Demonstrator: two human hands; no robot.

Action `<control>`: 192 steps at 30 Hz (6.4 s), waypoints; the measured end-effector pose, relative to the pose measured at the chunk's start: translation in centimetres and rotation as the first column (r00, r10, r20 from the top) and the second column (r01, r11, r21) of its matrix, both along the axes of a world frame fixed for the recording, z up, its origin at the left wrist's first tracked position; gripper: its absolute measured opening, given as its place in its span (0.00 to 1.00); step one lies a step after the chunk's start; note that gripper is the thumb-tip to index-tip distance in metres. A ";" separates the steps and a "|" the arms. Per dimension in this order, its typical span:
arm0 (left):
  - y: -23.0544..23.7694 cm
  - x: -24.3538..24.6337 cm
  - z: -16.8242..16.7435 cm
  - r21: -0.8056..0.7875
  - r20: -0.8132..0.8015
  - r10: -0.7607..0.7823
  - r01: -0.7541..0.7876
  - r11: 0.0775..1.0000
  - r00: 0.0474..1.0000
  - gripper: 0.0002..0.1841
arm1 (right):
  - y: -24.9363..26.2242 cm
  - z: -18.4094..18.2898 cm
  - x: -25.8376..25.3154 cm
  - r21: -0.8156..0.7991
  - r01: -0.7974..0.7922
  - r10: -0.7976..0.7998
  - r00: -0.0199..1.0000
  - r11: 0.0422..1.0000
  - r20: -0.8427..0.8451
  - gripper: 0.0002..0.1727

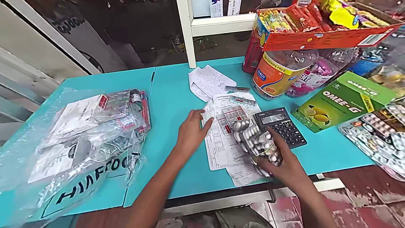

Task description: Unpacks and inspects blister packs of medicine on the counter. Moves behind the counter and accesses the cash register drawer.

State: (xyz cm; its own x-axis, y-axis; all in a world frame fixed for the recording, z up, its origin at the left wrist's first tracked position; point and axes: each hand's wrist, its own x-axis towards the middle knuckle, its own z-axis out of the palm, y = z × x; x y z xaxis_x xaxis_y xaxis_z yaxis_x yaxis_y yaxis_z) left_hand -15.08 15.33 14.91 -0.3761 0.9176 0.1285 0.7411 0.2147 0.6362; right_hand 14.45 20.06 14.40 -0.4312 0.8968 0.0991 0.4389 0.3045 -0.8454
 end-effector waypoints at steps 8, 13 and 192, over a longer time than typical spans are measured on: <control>-6.9 5.1 -0.4 0.145 0.880 -0.274 0.329 0.933 0.388 0.35 | -3.6 1.2 -4.9 -0.513 -0.282 -0.087 0.808 0.811 -0.582 0.44; -8.5 4.5 -0.6 -0.005 1.000 0.004 0.069 0.998 0.023 0.11 | -5.5 0.6 -10.0 -0.119 -0.313 0.285 0.936 0.942 -0.205 0.47; -17.2 -9.7 5.5 0.418 0.775 -0.561 0.429 0.801 0.291 0.13 | -16.6 1.6 -18.4 0.921 -0.267 0.513 0.854 0.284 0.090 0.05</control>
State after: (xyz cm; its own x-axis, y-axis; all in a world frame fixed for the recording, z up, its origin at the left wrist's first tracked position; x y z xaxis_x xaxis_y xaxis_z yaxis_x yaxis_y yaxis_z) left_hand -24.79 -1.86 20.36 0.1748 0.9727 0.1526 -0.2364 -0.1090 0.9655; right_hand -3.96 3.48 16.04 -0.5637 -0.0464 0.8247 -0.0843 0.9964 -0.0016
